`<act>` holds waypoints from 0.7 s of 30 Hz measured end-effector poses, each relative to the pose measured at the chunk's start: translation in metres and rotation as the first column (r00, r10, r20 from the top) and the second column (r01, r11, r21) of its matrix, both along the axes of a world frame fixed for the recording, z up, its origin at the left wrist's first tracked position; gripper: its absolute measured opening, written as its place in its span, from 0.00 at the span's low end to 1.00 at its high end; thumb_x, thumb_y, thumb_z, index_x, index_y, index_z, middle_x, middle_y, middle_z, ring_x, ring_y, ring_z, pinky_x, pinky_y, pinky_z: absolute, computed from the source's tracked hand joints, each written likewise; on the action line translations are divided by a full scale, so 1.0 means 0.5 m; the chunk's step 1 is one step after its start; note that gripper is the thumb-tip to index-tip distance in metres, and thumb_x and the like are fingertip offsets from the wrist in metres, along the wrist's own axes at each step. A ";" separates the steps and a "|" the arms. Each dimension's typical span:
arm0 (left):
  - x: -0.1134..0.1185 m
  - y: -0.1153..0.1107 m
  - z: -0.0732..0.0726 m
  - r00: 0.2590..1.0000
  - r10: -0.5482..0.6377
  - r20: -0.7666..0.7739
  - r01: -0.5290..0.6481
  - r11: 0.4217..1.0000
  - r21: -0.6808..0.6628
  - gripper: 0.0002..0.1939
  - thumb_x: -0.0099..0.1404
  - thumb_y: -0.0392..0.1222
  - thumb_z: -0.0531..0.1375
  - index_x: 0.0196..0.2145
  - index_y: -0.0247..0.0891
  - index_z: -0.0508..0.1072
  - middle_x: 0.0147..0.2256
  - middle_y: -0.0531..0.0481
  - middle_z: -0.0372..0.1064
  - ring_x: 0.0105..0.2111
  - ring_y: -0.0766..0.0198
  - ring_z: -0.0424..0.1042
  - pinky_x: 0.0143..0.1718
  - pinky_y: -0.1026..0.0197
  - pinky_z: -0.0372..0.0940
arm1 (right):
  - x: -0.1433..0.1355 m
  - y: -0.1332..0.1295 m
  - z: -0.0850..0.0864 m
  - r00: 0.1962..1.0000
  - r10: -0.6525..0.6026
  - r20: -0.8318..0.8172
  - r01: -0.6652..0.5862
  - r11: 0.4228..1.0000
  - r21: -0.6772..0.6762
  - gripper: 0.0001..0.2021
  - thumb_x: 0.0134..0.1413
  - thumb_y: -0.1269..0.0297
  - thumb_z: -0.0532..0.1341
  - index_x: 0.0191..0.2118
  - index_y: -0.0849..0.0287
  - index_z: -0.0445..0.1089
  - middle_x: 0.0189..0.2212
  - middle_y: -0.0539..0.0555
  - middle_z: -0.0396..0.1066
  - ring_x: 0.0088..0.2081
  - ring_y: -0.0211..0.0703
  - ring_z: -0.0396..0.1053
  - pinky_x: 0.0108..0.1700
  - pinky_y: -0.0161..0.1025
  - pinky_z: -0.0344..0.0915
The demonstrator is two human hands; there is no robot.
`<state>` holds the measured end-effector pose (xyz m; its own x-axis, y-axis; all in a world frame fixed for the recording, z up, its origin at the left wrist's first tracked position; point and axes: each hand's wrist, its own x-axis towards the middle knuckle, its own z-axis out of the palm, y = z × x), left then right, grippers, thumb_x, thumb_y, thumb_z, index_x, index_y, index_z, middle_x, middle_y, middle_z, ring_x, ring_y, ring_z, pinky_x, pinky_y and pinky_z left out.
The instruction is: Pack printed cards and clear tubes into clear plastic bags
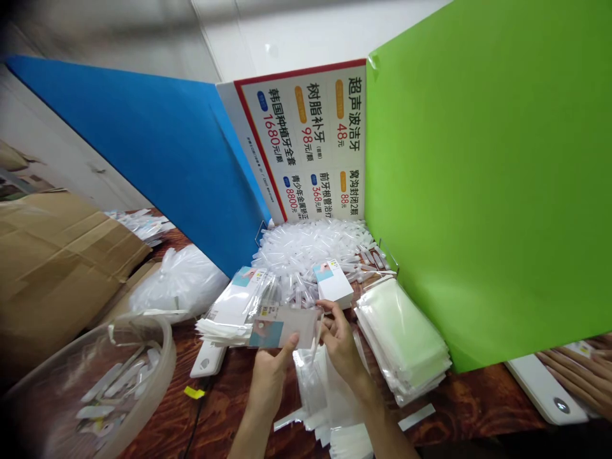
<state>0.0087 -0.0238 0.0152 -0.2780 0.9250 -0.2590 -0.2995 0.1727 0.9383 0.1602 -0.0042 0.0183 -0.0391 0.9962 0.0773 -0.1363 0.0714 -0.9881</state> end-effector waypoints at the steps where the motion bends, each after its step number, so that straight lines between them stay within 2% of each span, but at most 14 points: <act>1: -0.021 0.005 0.012 0.999 0.002 -0.040 -0.002 1.000 0.001 0.29 0.49 0.50 0.74 0.46 0.35 0.75 0.43 0.41 0.79 0.44 0.52 0.78 0.49 0.55 0.68 | 0.002 0.003 -0.001 1.000 0.001 0.019 -0.001 1.000 0.011 0.17 0.61 0.60 0.59 0.55 0.56 0.65 0.35 0.52 0.71 0.31 0.40 0.68 0.33 0.36 0.67; 4: -0.111 0.036 0.062 0.975 0.076 -0.208 -0.062 0.995 0.072 0.30 0.47 0.55 0.74 0.44 0.38 0.73 0.34 0.46 0.79 0.35 0.55 0.78 0.38 0.58 0.70 | 0.022 0.029 -0.007 0.966 -0.076 0.247 0.043 0.990 0.136 0.14 0.63 0.61 0.56 0.52 0.56 0.68 0.42 0.56 0.71 0.37 0.44 0.70 0.38 0.39 0.68; 6: -0.179 0.068 0.093 0.894 0.115 -0.432 -0.053 0.987 0.153 0.26 0.49 0.57 0.71 0.41 0.39 0.74 0.30 0.50 0.77 0.31 0.57 0.75 0.34 0.60 0.68 | 0.039 0.058 -0.010 0.853 -0.227 0.471 0.099 0.955 0.281 0.13 0.65 0.62 0.53 0.50 0.58 0.69 0.42 0.58 0.70 0.41 0.48 0.69 0.44 0.43 0.68; 7: -0.209 0.086 0.103 0.808 0.123 -0.576 -0.027 0.985 0.172 0.23 0.51 0.57 0.70 0.39 0.39 0.75 0.28 0.51 0.75 0.30 0.58 0.73 0.33 0.61 0.66 | 0.045 0.073 -0.011 0.754 -0.323 0.572 0.138 0.929 0.342 0.13 0.65 0.63 0.53 0.50 0.60 0.70 0.43 0.61 0.69 0.44 0.52 0.68 0.47 0.47 0.66; 9: -0.260 0.126 0.113 0.577 0.123 -0.807 0.023 0.986 0.166 0.17 0.56 0.56 0.66 0.36 0.40 0.77 0.27 0.51 0.74 0.29 0.59 0.71 0.33 0.61 0.63 | 0.054 0.102 -0.012 0.488 -0.463 0.740 0.229 0.886 0.403 0.15 0.65 0.62 0.54 0.50 0.64 0.70 0.44 0.66 0.68 0.48 0.59 0.65 0.49 0.53 0.63; 11: -0.293 0.163 0.109 0.388 0.100 -0.916 0.059 0.989 0.133 0.14 0.57 0.53 0.64 0.34 0.41 0.78 0.27 0.49 0.74 0.29 0.57 0.70 0.34 0.59 0.61 | 0.056 0.122 -0.013 0.250 -0.464 0.850 0.286 0.874 0.393 0.18 0.64 0.58 0.56 0.50 0.68 0.70 0.45 0.71 0.68 0.48 0.65 0.64 0.47 0.55 0.62; 13: -0.306 0.189 0.101 0.262 0.109 -0.959 0.091 0.986 0.137 0.11 0.57 0.50 0.64 0.33 0.41 0.78 0.31 0.45 0.76 0.32 0.53 0.71 0.37 0.56 0.61 | 0.055 0.133 -0.015 0.140 -0.396 0.908 0.300 0.891 0.342 0.20 0.63 0.55 0.58 0.48 0.69 0.71 0.46 0.73 0.68 0.47 0.66 0.64 0.46 0.55 0.60; 15: -0.299 0.195 0.098 0.197 0.171 -0.965 0.113 0.974 0.195 0.10 0.56 0.48 0.65 0.33 0.40 0.78 0.36 0.41 0.76 0.38 0.48 0.71 0.42 0.53 0.61 | 0.054 0.137 -0.018 0.118 -0.344 0.932 0.296 0.908 0.297 0.20 0.63 0.54 0.59 0.46 0.69 0.72 0.45 0.73 0.69 0.48 0.66 0.64 0.46 0.54 0.59; 16: -0.287 0.188 0.098 0.201 0.222 -0.954 0.115 0.962 0.248 0.10 0.56 0.48 0.65 0.34 0.40 0.79 0.39 0.40 0.76 0.41 0.46 0.70 0.45 0.51 0.60 | 0.054 0.137 -0.020 0.121 -0.332 0.936 0.298 0.911 0.284 0.20 0.63 0.54 0.59 0.45 0.69 0.73 0.45 0.73 0.69 0.48 0.66 0.64 0.46 0.53 0.59; 17: -0.267 0.174 0.099 0.239 0.271 -0.932 0.117 0.945 0.305 0.10 0.57 0.48 0.65 0.35 0.41 0.79 0.41 0.40 0.75 0.44 0.45 0.69 0.48 0.50 0.59 | 0.054 0.137 -0.023 0.129 -0.328 0.936 0.300 0.912 0.279 0.20 0.63 0.53 0.59 0.45 0.69 0.73 0.46 0.72 0.69 0.48 0.66 0.64 0.47 0.53 0.58; 18: -0.241 0.153 0.099 0.310 0.306 -0.900 0.114 0.928 0.354 0.10 0.58 0.49 0.65 0.35 0.42 0.79 0.41 0.41 0.75 0.45 0.45 0.69 0.50 0.50 0.58 | 0.054 0.136 -0.025 0.137 -0.331 0.934 0.302 0.911 0.279 0.20 0.63 0.53 0.59 0.45 0.68 0.73 0.46 0.72 0.69 0.48 0.65 0.64 0.47 0.53 0.58; 20: -0.169 0.094 0.088 0.520 0.274 -0.809 0.113 0.916 0.384 0.10 0.61 0.50 0.63 0.35 0.43 0.78 0.39 0.43 0.74 0.43 0.47 0.70 0.49 0.52 0.59 | 0.054 0.135 -0.028 0.152 -0.351 0.924 0.312 0.904 0.292 0.19 0.63 0.54 0.59 0.46 0.68 0.73 0.47 0.72 0.69 0.49 0.65 0.63 0.47 0.53 0.58; 21: -0.125 0.060 0.074 0.629 0.204 -0.750 0.117 0.929 0.350 0.09 0.62 0.51 0.63 0.33 0.44 0.78 0.36 0.43 0.74 0.40 0.49 0.70 0.47 0.54 0.60 | 0.053 0.134 -0.030 0.157 -0.364 0.918 0.319 0.898 0.302 0.19 0.64 0.54 0.58 0.46 0.67 0.73 0.47 0.72 0.69 0.49 0.65 0.64 0.47 0.53 0.58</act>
